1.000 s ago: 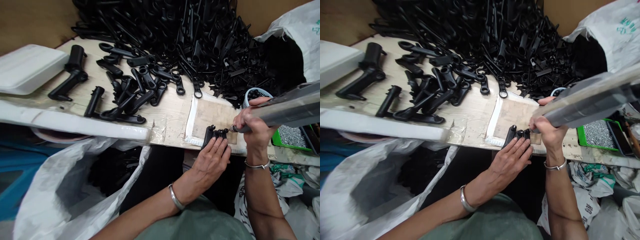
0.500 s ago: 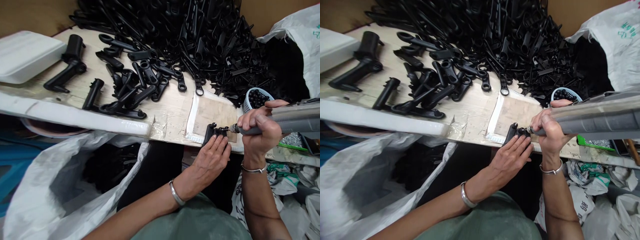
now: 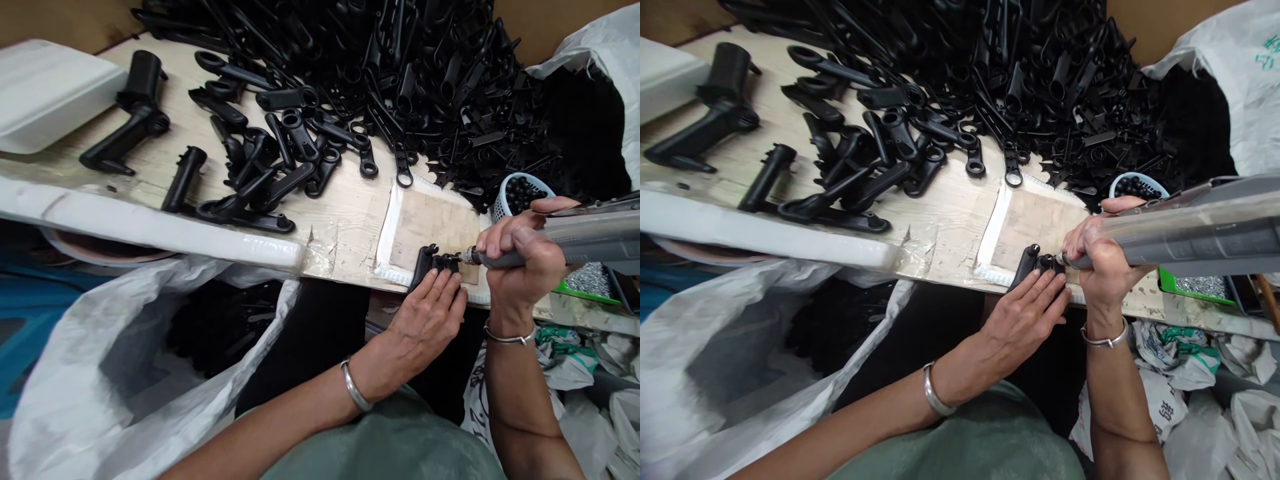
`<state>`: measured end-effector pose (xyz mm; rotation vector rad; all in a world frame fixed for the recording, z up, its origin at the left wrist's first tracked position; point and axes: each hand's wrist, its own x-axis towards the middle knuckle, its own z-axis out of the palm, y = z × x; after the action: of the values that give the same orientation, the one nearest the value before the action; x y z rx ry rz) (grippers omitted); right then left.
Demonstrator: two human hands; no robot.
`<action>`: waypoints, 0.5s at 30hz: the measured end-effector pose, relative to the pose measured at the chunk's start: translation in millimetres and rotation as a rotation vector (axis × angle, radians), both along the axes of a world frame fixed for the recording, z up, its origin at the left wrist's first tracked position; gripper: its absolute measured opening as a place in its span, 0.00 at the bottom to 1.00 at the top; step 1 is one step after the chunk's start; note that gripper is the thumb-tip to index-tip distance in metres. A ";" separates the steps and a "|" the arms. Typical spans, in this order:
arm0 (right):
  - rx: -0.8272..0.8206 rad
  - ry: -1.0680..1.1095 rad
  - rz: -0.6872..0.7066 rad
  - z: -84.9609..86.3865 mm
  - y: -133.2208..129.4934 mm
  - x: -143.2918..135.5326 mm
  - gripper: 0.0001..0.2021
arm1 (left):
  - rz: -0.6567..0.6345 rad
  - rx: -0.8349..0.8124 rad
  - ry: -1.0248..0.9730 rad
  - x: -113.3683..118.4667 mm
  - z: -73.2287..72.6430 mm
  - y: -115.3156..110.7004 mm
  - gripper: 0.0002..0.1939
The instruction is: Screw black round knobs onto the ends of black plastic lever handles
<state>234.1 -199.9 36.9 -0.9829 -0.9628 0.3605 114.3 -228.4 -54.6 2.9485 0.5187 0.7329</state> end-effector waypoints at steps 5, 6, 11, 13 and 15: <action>-0.011 0.021 0.001 1.0 3.9 -3.6 0.10 | 0.005 -0.012 -0.007 0.7 -1.0 0.6 0.20; -0.013 0.009 0.014 1.5 5.0 -4.3 0.09 | 0.004 -0.015 -0.007 0.7 -1.5 0.5 0.20; -0.047 -0.069 0.063 0.4 8.7 -5.6 0.07 | 0.003 -0.019 -0.009 -0.1 -3.2 -1.9 0.22; -0.052 -0.093 0.048 -3.1 9.4 -3.9 0.08 | 0.013 -0.013 -0.001 -0.4 -2.2 -2.6 0.22; -0.041 -0.115 0.049 -7.7 9.8 -0.3 0.08 | 0.020 -0.006 0.005 -0.5 -0.5 -2.4 0.22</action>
<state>233.8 -190.1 29.3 -1.0272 -1.0891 0.3687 113.8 -230.8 -55.2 2.9451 0.5505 0.7242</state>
